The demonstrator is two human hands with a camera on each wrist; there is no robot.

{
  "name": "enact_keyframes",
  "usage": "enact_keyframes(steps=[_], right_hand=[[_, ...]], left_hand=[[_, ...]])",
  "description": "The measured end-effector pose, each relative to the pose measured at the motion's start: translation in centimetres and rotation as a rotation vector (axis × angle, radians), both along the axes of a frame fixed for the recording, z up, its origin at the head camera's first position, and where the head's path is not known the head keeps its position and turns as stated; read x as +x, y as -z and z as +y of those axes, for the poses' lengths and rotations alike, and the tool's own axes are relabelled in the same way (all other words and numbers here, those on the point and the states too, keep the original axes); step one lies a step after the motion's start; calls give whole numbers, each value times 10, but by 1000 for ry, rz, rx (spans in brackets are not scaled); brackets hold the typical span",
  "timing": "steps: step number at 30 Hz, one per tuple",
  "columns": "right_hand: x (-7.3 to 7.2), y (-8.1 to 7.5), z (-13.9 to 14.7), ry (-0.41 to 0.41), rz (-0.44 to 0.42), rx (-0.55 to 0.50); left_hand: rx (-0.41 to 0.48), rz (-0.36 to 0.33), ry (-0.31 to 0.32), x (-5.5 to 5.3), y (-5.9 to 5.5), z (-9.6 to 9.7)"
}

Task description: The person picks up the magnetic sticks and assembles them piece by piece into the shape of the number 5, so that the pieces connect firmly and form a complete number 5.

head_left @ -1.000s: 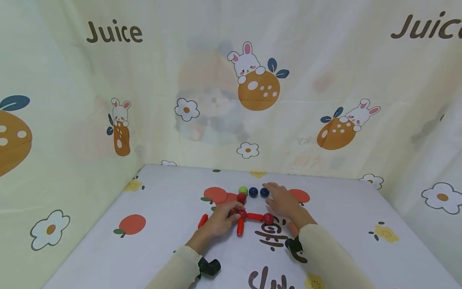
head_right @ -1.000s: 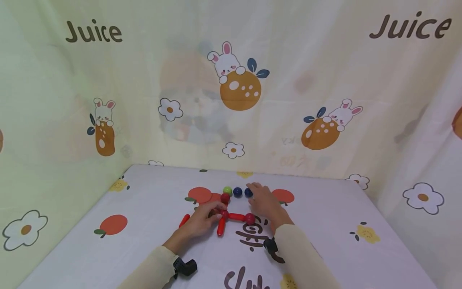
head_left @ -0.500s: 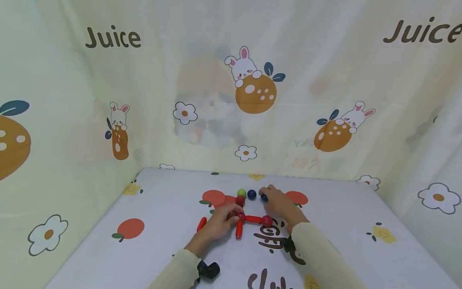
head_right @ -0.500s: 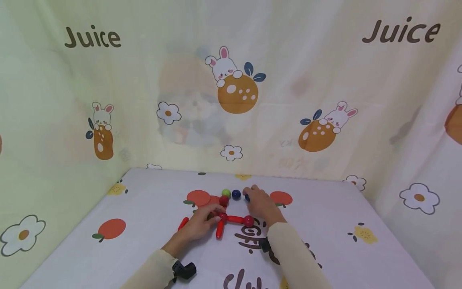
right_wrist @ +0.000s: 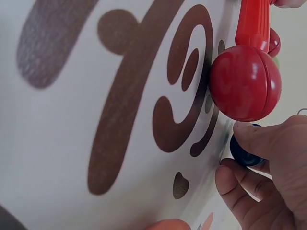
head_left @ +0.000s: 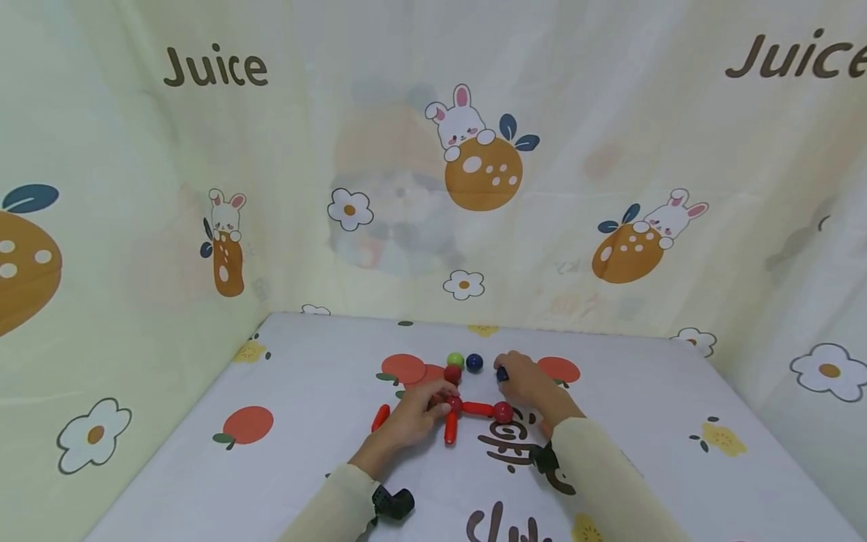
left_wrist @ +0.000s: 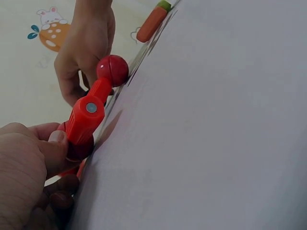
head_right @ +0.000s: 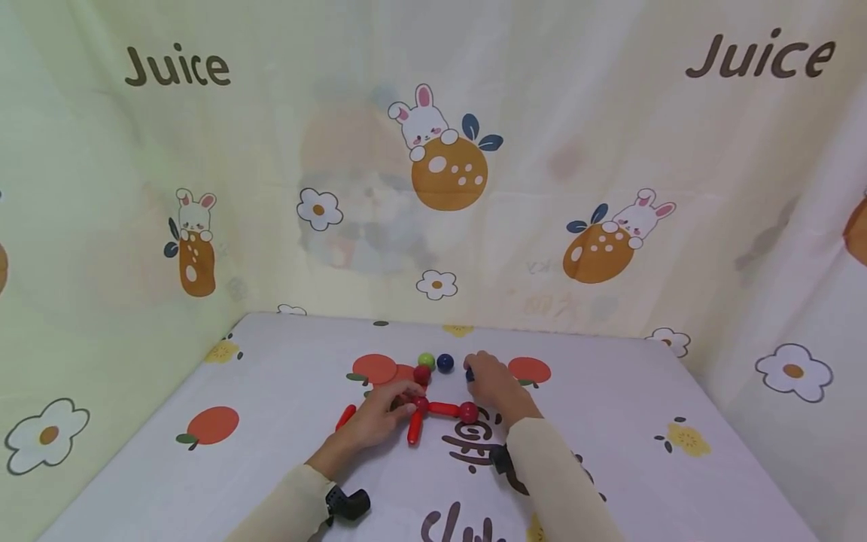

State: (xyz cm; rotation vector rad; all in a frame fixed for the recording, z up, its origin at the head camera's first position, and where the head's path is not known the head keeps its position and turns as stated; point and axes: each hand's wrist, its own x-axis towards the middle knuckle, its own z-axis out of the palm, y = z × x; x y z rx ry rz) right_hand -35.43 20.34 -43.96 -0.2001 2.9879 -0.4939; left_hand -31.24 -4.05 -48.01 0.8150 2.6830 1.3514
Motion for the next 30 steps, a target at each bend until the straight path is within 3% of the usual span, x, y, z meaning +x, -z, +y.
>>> enact_keyframes(steps=[12, 23, 30], right_hand=[[10, -2, 8, 6, 70, -122], [28, -5, 19, 56, 128, -248], [39, -9, 19, 56, 138, -274]], left_hand=[[10, -6, -2, 1, -1, -1], [9, 2, -12, 3, 3, -1], [4, -1, -18, 2, 2, -1]])
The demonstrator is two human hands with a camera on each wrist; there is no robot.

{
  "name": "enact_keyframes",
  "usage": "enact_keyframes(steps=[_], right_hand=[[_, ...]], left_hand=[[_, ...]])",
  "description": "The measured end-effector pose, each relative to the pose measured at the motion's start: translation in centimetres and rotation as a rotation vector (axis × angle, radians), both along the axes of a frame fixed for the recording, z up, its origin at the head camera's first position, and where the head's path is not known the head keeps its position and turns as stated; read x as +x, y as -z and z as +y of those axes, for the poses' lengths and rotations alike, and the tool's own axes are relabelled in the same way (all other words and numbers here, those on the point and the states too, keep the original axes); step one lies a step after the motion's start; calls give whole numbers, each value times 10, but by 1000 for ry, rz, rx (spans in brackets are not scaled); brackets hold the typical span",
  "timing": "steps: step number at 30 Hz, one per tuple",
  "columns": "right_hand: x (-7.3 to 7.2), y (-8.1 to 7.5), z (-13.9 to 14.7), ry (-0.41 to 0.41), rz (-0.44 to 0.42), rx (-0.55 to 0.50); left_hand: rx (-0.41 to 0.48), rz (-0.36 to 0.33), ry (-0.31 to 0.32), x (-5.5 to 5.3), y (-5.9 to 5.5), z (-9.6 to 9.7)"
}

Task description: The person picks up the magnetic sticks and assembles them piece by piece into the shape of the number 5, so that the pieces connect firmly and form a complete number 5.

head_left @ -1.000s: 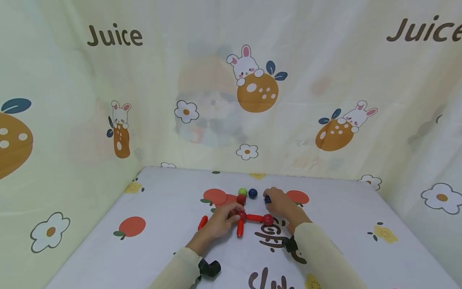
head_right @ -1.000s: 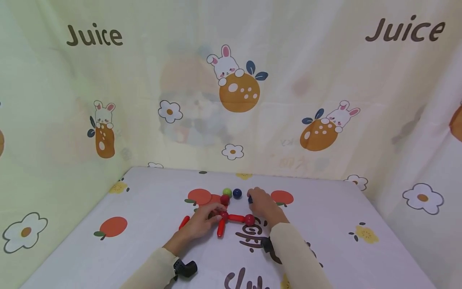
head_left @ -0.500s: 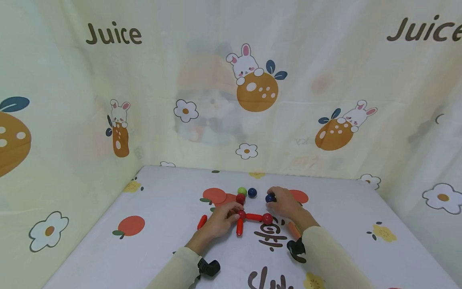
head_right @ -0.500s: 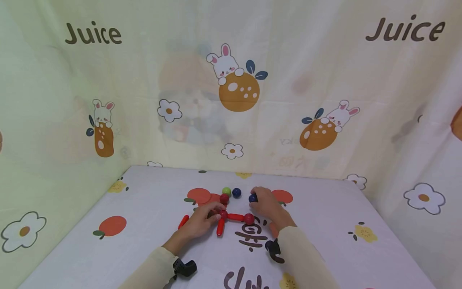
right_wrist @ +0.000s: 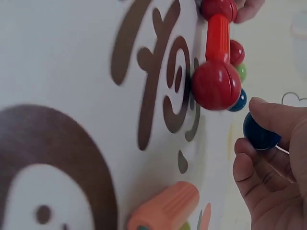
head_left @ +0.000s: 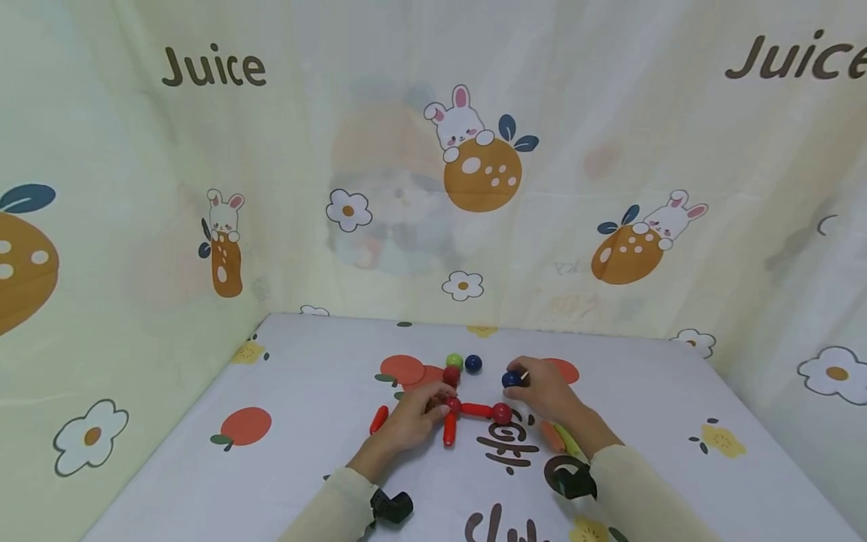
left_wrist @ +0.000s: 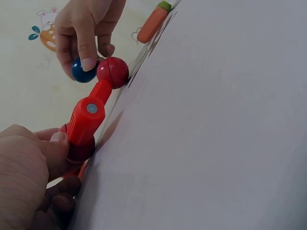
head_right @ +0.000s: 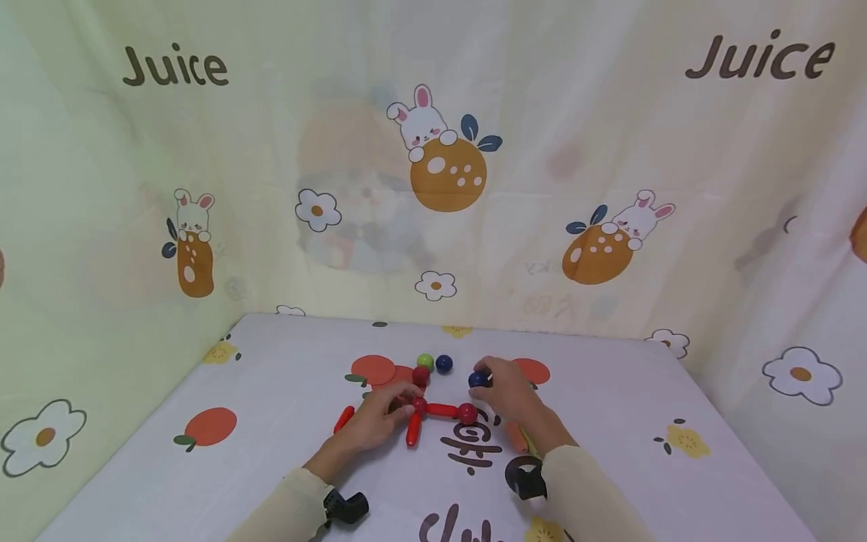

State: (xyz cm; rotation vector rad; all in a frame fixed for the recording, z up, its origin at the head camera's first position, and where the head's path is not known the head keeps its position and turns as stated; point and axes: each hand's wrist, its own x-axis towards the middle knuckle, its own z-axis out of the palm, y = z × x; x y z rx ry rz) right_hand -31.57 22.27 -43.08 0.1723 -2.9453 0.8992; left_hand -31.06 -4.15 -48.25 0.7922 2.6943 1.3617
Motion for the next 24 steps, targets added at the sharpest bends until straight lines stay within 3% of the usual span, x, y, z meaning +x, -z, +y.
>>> enact_keyframes(steps=[16, 24], right_hand=[[36, -7, -16, -59, 4, -126], [48, 1, -28, -178, -43, -164]], left_hand=[[-8, 5, 5, -2, -1, -2], [-7, 5, 4, -1, 1, -3]])
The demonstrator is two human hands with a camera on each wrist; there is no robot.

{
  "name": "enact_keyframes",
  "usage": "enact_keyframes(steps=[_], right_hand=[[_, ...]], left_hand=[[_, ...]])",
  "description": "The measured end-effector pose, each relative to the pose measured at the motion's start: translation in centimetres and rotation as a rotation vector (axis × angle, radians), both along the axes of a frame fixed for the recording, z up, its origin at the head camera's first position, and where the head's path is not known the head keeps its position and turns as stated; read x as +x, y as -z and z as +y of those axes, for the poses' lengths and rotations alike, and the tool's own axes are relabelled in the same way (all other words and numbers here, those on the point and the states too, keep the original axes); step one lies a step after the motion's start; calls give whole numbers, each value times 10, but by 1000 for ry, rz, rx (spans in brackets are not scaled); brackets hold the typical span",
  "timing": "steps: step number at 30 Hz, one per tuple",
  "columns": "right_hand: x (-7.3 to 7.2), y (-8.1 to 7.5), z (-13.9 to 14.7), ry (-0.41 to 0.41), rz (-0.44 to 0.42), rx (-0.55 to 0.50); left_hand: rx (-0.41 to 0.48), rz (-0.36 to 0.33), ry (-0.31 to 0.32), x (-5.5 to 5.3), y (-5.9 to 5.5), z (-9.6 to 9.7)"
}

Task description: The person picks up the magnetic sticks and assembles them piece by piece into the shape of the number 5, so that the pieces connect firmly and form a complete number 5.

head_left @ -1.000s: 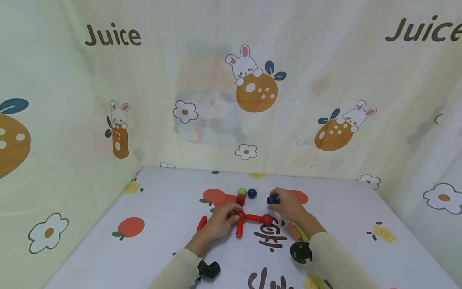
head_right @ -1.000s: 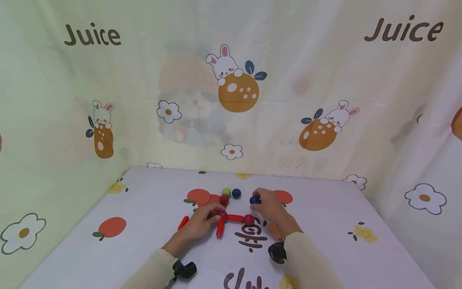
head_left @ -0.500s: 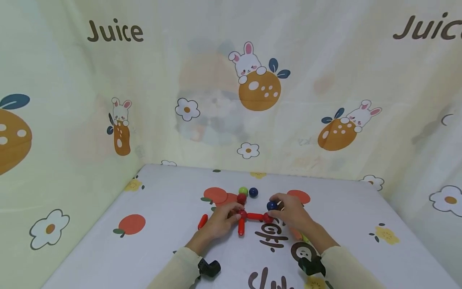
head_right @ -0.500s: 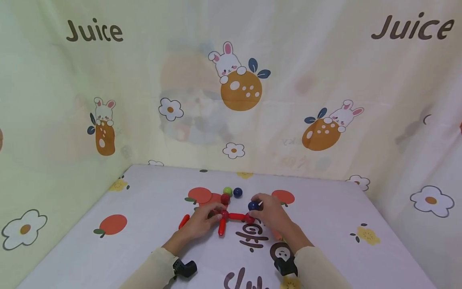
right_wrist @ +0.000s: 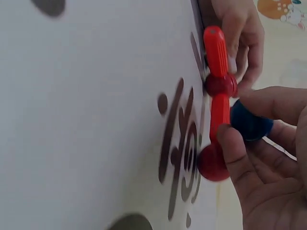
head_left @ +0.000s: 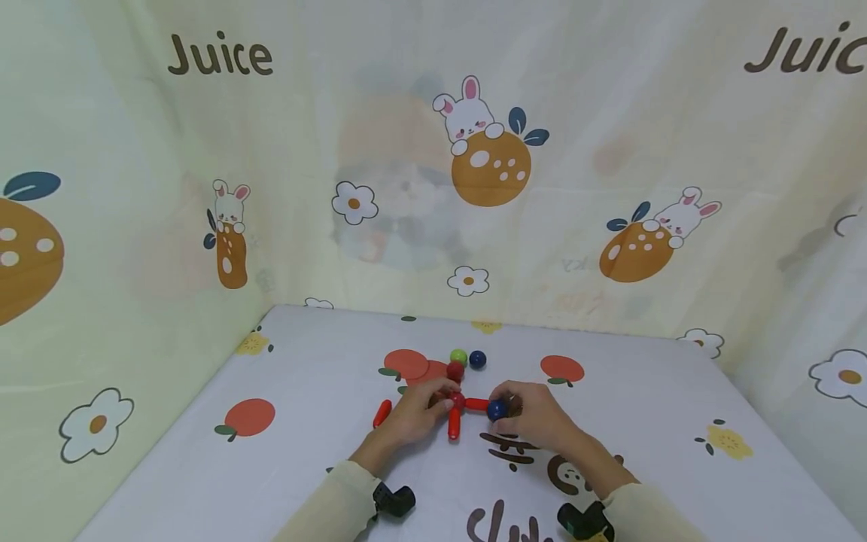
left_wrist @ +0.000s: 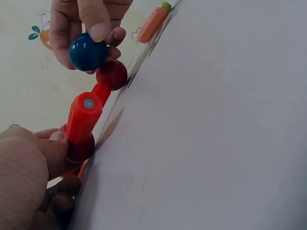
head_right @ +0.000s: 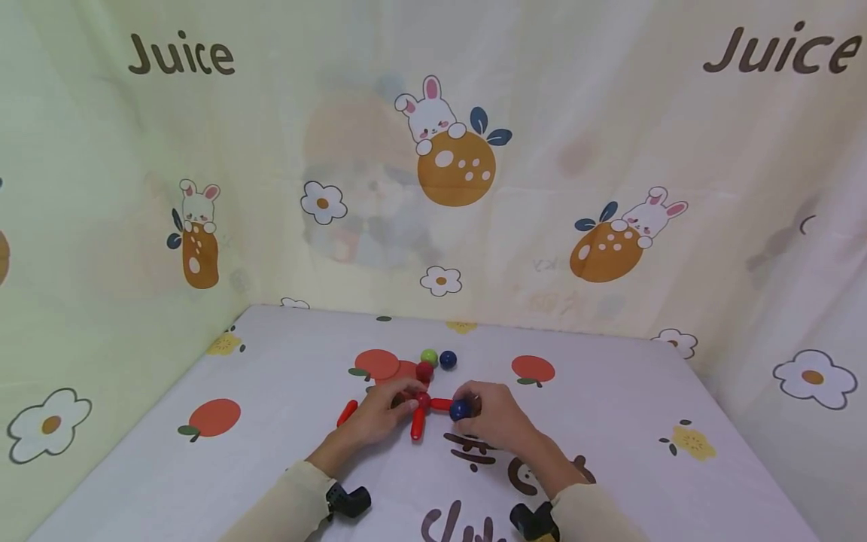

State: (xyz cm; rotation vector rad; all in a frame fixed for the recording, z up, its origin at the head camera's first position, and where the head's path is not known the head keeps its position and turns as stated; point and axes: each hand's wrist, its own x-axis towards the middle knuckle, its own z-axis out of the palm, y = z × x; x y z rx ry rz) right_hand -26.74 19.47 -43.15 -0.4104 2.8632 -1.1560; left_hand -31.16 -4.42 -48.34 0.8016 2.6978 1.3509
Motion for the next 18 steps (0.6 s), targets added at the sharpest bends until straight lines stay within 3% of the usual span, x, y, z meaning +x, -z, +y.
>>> enact_keyframes(steps=[5, 11, 18], right_hand=[[6, 4, -8, -101, -55, -21], [11, 8, -17, -203, -53, -25], [13, 14, -25, -254, -128, -49]], left_hand=[[0, 0, -2, 1, 0, -1], [7, 2, 11, 1, 1, -2], [5, 8, 16, -1, 0, -2]])
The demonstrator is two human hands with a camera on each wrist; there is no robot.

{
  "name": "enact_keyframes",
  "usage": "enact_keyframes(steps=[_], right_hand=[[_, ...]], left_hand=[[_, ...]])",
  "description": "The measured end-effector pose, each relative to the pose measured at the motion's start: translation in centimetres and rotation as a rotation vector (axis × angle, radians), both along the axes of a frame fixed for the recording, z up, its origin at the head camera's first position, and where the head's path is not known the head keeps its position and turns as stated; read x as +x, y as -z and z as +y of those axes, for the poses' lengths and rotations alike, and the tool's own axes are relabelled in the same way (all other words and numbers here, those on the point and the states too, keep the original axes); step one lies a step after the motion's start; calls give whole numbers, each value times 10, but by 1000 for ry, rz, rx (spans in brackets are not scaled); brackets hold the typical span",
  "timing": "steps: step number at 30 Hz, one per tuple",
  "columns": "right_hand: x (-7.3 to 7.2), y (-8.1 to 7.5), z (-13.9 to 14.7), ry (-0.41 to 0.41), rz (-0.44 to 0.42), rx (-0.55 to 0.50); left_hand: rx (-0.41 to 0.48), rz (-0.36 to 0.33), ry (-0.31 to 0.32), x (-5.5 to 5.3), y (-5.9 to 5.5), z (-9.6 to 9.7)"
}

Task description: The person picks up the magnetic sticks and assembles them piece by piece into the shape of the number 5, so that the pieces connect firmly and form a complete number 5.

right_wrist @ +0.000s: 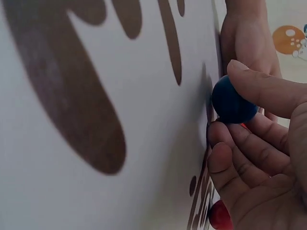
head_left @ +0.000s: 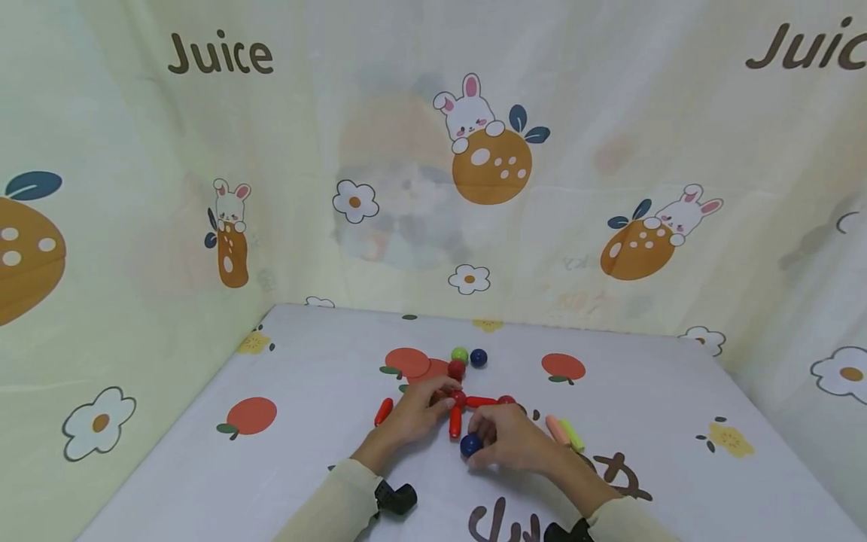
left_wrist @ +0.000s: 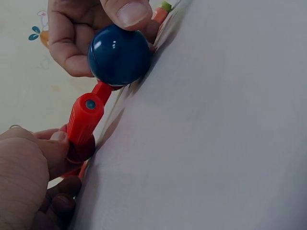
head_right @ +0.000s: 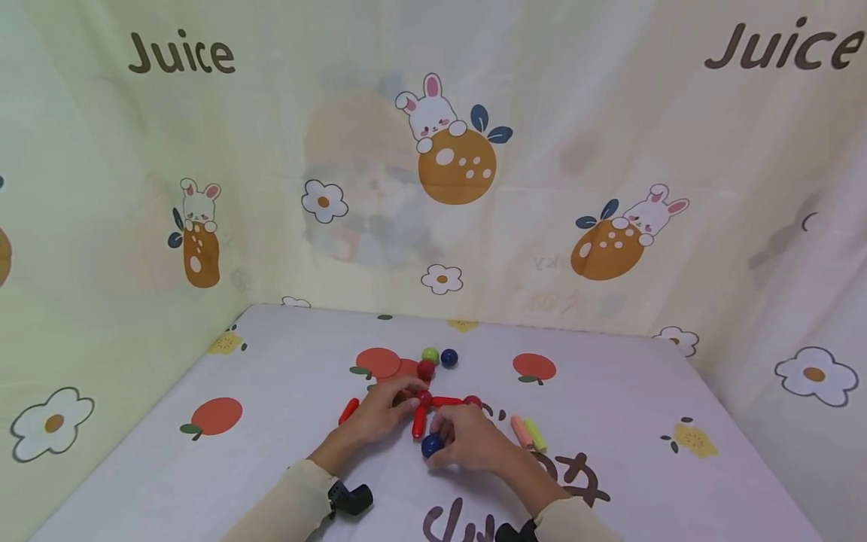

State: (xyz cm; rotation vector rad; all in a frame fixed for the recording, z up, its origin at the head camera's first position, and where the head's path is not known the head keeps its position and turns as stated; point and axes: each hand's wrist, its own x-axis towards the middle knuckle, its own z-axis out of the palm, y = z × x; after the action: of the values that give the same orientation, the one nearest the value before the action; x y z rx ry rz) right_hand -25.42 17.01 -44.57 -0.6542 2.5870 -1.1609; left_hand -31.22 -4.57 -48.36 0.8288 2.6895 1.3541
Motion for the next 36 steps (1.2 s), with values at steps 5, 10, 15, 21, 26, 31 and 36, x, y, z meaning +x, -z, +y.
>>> enact_keyframes(steps=[5, 10, 15, 21, 26, 31, 36], right_hand=[[2, 1, -4, -8, -13, 2], [4, 3, -8, -16, 16, 17], [5, 3, -10, -8, 26, 24], [4, 2, -9, -1, 30, 22], [4, 1, -6, 7, 23, 24], [4, -1, -2, 3, 56, 23], [3, -6, 2, 17, 63, 43]], left_hand=[[4, 5, 1, 0, 0, 0], [8, 9, 8, 1, 0, 0], [9, 0, 6, 0, 1, 1], [7, 2, 1, 0, -1, 1], [2, -4, -10, 1, -2, 2], [8, -1, -5, 1, -1, 2], [11, 9, 3, 0, 0, 1]])
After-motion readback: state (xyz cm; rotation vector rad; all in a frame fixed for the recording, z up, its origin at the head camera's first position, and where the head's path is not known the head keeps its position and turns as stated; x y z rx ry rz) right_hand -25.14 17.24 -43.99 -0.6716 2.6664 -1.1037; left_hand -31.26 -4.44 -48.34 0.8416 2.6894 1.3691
